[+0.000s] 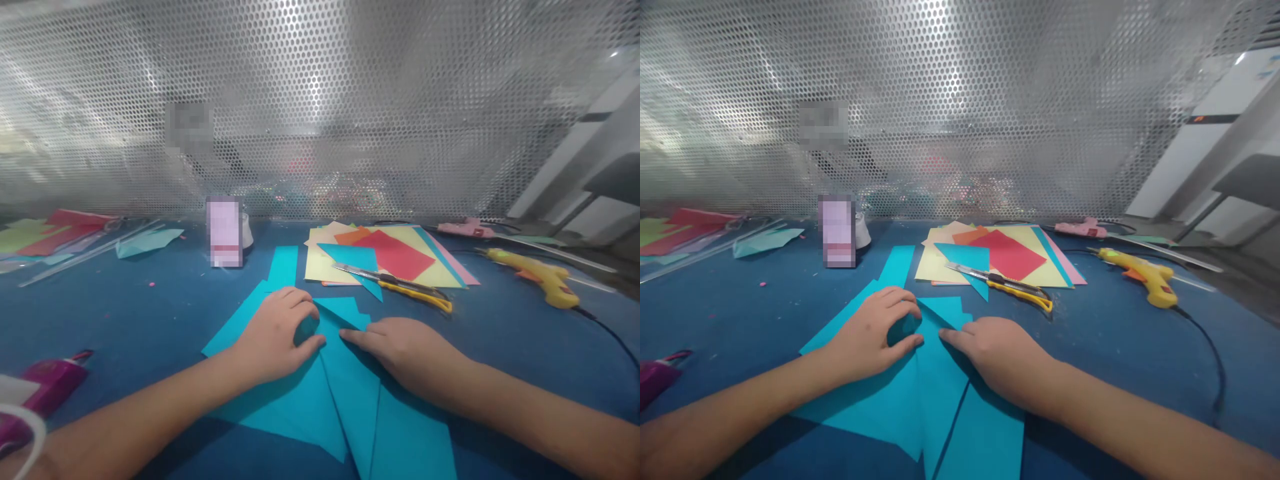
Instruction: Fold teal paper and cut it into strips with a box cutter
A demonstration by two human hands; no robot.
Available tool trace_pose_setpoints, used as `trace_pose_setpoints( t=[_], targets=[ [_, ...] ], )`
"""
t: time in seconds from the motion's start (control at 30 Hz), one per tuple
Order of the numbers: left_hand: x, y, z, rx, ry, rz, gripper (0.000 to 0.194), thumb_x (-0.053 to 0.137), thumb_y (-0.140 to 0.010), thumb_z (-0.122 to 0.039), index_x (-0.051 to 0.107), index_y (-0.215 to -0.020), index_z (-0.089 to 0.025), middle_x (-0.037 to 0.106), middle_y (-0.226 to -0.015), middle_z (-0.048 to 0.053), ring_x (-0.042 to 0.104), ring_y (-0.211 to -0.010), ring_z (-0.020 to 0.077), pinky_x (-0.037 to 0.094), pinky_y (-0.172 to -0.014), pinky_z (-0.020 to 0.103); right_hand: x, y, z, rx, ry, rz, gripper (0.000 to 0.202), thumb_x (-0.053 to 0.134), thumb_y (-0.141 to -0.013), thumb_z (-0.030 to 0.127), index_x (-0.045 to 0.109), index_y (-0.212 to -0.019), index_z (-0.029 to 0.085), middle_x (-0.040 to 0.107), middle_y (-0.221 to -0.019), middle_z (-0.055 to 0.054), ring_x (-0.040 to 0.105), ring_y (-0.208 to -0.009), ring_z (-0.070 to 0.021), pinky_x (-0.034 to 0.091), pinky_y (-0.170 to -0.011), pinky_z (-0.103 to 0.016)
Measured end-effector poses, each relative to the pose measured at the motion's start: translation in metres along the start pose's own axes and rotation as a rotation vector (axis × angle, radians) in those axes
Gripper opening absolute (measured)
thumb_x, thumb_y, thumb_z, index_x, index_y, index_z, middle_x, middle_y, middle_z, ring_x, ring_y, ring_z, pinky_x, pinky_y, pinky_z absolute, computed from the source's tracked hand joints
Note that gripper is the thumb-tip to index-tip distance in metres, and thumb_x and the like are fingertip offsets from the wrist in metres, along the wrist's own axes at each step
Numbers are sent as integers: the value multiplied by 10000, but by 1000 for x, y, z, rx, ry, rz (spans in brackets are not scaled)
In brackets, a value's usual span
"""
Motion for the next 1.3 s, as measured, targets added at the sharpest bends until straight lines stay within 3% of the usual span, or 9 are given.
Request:
trace_pose_setpoints(
  t=[0.13, 0.33, 0.6, 0.83, 1.0, 1.2, 1.3],
  targets=[
    [-2, -2, 13, -97, 37, 3, 277, 714, -760, -412, 623, -940, -223, 619, -1096, 79, 508, -1060, 304, 346, -919, 433, 0, 0, 4, -13, 18, -11, 407, 502, -826, 25, 610, -1195, 159, 649, -701, -44, 577, -597, -160, 334, -524, -266],
    [-2, -7, 27, -162, 84, -19, 133, 651, -808, -344, 635, -849, -219, 620, -1006, 58, 517, -985, 276, 370, -870, 398, 0, 1, 6, -8, 40, 17, 441, 499, -814, 3, 592, -1214, 161, 662, -734, -47, 580, -605, -157, 335, -531, -273],
    [-5, -10, 35, -210, -60, -80, 87, 654, -822, -282, 687, -797, -206, 531, -1015, 62, 474, -968, 267, 397, -847, 406, -1, 1, 7, -9, 51, 24, 465, 550, -789, 11, 589, -1231, 149, 680, -765, -58, 599, -620, -180, 340, -537, -285],
    [1, -2, -6, -7, -214, -10, 58, 628, -856, -186, 610, -806, -162, 533, -930, 72, 491, -929, 256, 404, -813, 394, -1, 2, 5, -6, 38, 20, 457, 536, -795, 1, 597, -1221, 153, 669, -740, -50, 586, -606, -177, 315, -525, -285],
    [15, 14, -31, -3, -168, 178, 63, 645, -846, -164, 591, -817, -176, 538, -937, 52, 485, -928, 249, 416, -796, 398, 0, 2, 5, 0, 57, 2, 419, 554, -816, 34, 605, -1209, 169, 651, -704, -35, 566, -581, -175, 286, -507, -284],
    [29, 31, -65, -9, -1, 488, 100, 730, -809, -224, 644, -835, -180, 567, -962, 45, 498, -966, 243, 413, -845, 387, 0, 4, 7, -25, 40, -40, 389, 561, -835, 58, 599, -1210, 154, 645, -708, -37, 569, -598, -173, 316, -524, -279],
    [27, 30, -69, -28, 65, 535, 122, 745, -803, -251, 648, -824, -180, 566, -956, 40, 501, -973, 233, 412, -840, 359, -1, 3, 6, -28, 40, -55, 399, 584, -820, 56, 599, -1208, 148, 642, -699, -34, 570, -591, -176, 316, -521, -281]
  ],
)
Point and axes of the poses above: each hand's wrist, its own y-axis away from the middle knuckle, its own x-axis out of the palm, z = x × y, the point moved 8 cm from there along -y, towards the middle knuckle
